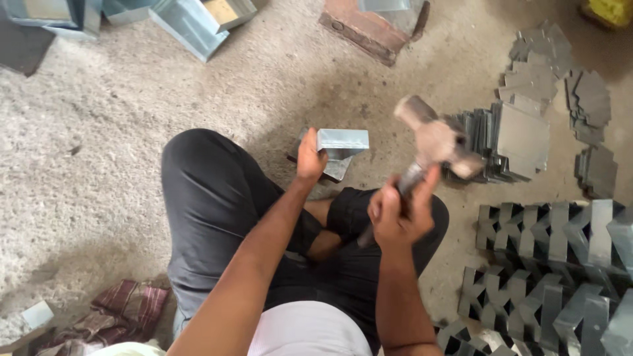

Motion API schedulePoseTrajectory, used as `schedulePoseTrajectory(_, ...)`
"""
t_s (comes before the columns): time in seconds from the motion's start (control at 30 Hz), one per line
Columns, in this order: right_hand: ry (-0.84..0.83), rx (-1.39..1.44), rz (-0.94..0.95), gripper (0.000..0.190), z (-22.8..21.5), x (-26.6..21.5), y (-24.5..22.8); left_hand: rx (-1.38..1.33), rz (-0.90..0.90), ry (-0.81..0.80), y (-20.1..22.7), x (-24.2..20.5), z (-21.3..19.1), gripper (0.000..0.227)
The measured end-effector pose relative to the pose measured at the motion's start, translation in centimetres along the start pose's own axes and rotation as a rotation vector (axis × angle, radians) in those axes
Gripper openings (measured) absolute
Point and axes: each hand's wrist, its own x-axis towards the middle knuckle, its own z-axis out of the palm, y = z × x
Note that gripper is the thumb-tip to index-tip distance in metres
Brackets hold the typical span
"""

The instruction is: The person sits on the floor and uses a hammer to strike a small metal box placed on a metal block. They repeatedly hit the box, adjust its position, and then place the finished piece onto a nearby stack of similar metal boxes.

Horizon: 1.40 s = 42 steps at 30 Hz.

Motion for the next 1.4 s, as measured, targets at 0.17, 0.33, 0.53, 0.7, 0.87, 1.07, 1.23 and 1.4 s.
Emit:
schedulePoseTrajectory(0.17,-0.507,-0.417,-0.009,0.059,2.6,3.2,3.9,-0.017,0.003,0.025,0.7,0.0,0.0,0.038)
schedulePoseTrajectory(0.33,-0.213,-0.3,0.189,0.056,2.8,2.3,3.9,-0.018,-0.012,0.0,1.0,0.2,-0.1,0.033)
schedulePoseTrajectory(0.53,-0.369,-0.472,0.234,0.056,3.7,2.8,4.2,-0.08,0.022,0.0,2.2,0.7,-0.6,0.04)
schedulePoseTrajectory(0.7,-0.366,-0.482,0.075,0.056,3.6,1.7,5.3,-0.004,-0.071,-0.004,1.4,0.4,0.0,0.037)
schedulePoseTrajectory(0.87,-0.383,-0.478,-0.062,0.055,2.8,2.5,6.7,-0.032,0.009,-0.03,-0.6,0.5,0.8,0.045)
schedulePoseTrajectory(1.07,-0.129,-0.387,0.536,0.055,-1.5,0.7,10.4,0.253,-0.266,-0.141,-3.3,2.6,0.3,0.059)
schedulePoseTrajectory(1.23,-0.071,-0.29,0.705,0.066,-3.7,-5.6,15.6,0.597,0.015,-0.151,-0.7,3.4,-2.8,0.061)
schedulePoseTrajectory(1.4,-0.044,-0.304,0.694,0.077,-4.4,-9.0,19.8,0.792,-0.044,-0.506,5.0,3.7,-2.3,0.042)
